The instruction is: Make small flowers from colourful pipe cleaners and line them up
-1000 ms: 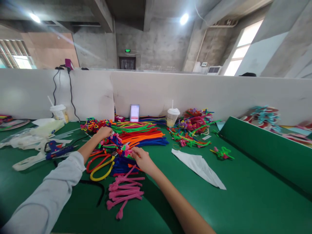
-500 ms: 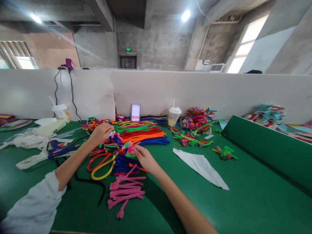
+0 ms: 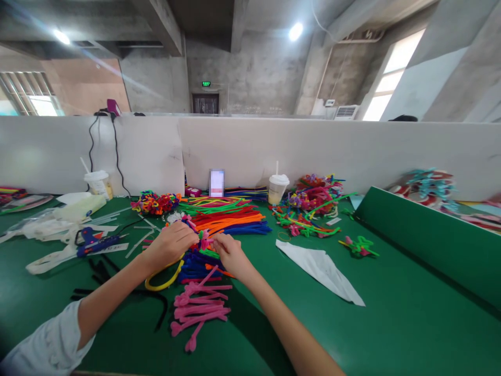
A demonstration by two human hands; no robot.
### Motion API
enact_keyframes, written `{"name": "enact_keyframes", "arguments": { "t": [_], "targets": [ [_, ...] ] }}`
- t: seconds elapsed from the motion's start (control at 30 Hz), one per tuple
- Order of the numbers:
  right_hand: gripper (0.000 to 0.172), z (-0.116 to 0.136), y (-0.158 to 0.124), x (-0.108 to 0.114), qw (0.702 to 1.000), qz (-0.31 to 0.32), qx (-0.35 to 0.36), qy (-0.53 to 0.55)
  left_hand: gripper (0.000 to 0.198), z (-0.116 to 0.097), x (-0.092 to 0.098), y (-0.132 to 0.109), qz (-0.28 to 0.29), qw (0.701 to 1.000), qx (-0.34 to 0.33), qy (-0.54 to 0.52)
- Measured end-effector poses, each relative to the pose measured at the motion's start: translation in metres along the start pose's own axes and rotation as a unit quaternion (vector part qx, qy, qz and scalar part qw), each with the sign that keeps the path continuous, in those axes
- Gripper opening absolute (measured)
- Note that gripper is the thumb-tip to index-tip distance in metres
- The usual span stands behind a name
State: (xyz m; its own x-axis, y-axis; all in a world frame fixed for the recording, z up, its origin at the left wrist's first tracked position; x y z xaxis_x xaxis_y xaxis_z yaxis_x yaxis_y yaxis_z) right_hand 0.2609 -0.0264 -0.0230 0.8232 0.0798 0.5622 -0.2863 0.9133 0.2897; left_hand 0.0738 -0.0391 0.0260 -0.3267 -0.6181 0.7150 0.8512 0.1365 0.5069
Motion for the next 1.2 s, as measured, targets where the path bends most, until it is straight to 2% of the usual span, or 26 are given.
{"name": "enact_keyframes", "arguments": {
  "t": [0.2,0.73,0.83,1.0,1.2],
  "targets": [
    [0.025,0.004,-0.002,-0.001,0.999,-0.013,0.011,-0.048,0.016,-0.002,-0.001,-0.001,0.009,1.000,0.003,-0.008],
    [0.026,0.001,-0.001,-0.002,0.999,-0.016,0.014,-0.040,0.016,-0.002,0.002,0.001,0.007,1.000,-0.017,0.014],
    [0.025,0.001,0.000,-0.002,1.000,-0.012,0.014,-0.025,0.014,-0.003,0.002,0.000,-0.006,0.999,-0.019,0.028],
    [0.025,-0.001,0.001,-0.002,1.000,0.005,-0.007,-0.002,0.012,-0.010,0.003,-0.003,-0.059,0.997,-0.031,0.036],
    [0.025,-0.002,0.000,-0.002,1.000,0.006,-0.008,0.017,0.017,-0.012,0.005,0.002,-0.088,0.996,0.004,0.008]
  ]
}}
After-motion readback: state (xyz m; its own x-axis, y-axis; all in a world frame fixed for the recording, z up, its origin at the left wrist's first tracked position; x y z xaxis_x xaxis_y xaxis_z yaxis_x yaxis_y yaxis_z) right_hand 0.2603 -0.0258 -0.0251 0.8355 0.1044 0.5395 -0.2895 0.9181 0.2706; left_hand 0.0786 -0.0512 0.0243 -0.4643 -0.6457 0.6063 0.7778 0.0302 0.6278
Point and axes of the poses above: each hand's wrist, its own y-axis towards the middle knuckle, its own x-axis out of the back of the hand, z = x × y, the point moved 1 cm from there along y, towards the middle knuckle, and after that the axes turned 10 degrees about -x, right-handed, at the moved point
